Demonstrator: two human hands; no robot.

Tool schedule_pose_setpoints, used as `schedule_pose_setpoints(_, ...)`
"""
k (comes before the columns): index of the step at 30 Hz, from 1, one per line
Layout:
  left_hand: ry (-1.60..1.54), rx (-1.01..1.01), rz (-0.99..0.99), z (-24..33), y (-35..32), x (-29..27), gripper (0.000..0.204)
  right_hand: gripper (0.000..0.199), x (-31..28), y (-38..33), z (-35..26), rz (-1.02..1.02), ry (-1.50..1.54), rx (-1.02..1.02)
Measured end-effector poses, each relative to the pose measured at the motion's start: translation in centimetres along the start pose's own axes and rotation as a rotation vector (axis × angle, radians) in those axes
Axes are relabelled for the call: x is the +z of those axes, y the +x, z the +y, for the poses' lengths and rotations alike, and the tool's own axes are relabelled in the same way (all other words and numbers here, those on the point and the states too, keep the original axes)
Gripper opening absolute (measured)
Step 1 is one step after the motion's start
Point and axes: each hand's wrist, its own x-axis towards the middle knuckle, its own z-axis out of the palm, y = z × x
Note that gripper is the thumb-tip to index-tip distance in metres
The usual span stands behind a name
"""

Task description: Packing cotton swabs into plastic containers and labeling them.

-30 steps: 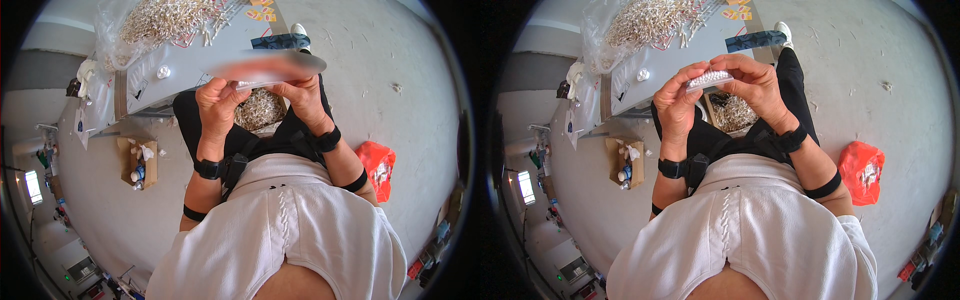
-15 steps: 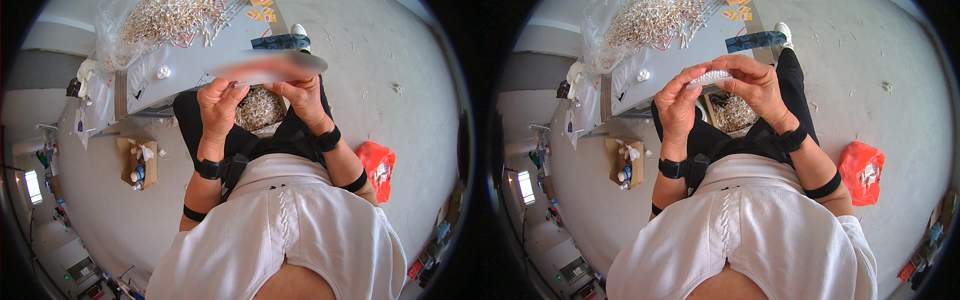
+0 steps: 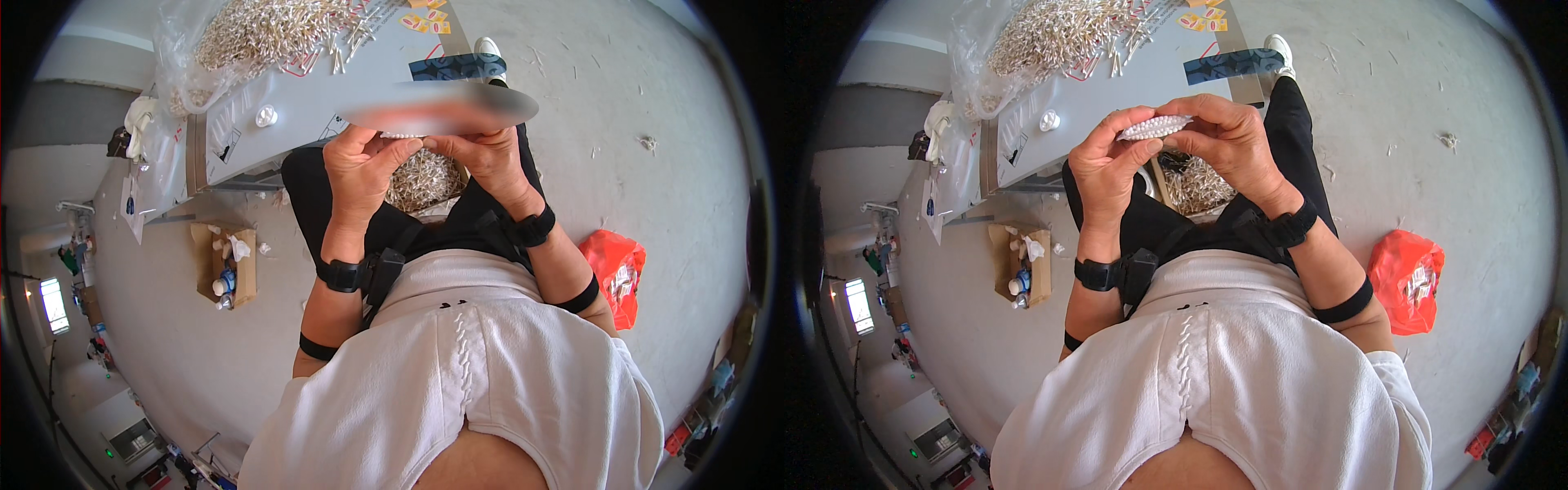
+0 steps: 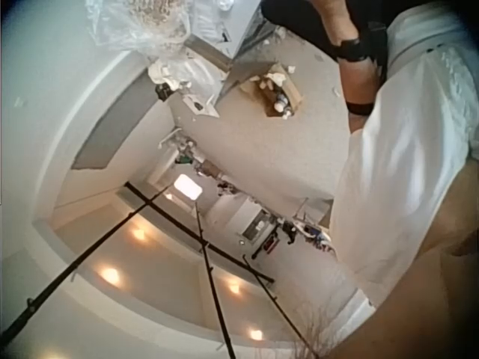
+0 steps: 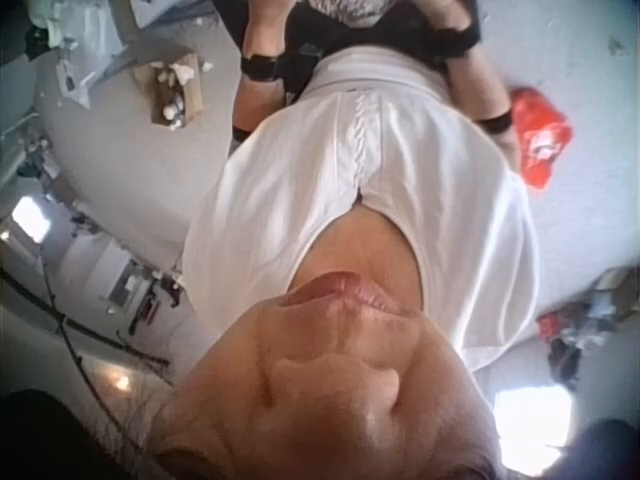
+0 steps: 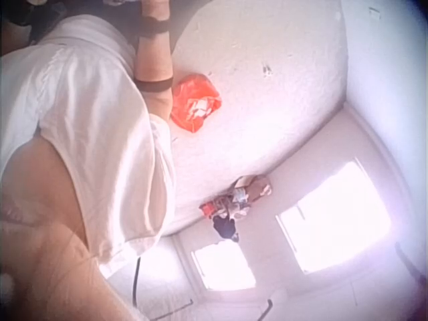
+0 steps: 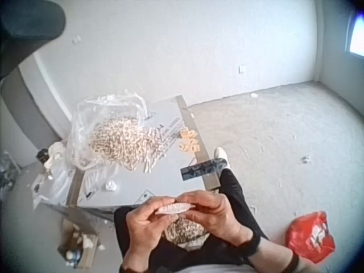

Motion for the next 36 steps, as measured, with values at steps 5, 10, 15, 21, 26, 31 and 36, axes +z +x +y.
schedule_pose_setpoints(5,0.041,-0.004,0.006,-0.1,0.0,0.1,0.029,0.025,0.1,0.0,-0.4,0.0,-0.058,0.025)
schedule_pose_setpoints(10,0.133,0.059,0.007,-0.7,0.3,0.2,0.029,0.023,0.3,-0.2,-0.3,0.024,-0.038,0.085)
schedule_pose_setpoints(15,0.27,0.116,0.022,-0.1,0.3,0.3,0.027,0.021,0.2,-0.2,-0.1,0.03,-0.109,0.108)
schedule_pose_setpoints(21,0.389,0.204,-0.001,0.0,0.4,0.0,0.027,0.023,0.4,-0.2,-0.3,0.037,-0.22,0.043)
schedule_pose_setpoints(26,0.374,0.226,0.008,-0.1,0.3,0.0,0.028,0.026,0.5,0.0,-0.4,0.01,-0.314,0.016)
schedule_pose_setpoints(31,0.197,0.197,0.023,0.5,0.5,0.7,0.032,0.027,0.3,0.1,-0.2,-0.002,-0.283,-0.065)
schedule_pose_setpoints(36,0.236,0.198,-0.035,0.6,0.3,0.4,0.034,0.029,0.6,-0.1,-0.9,-0.02,-0.35,-0.144)
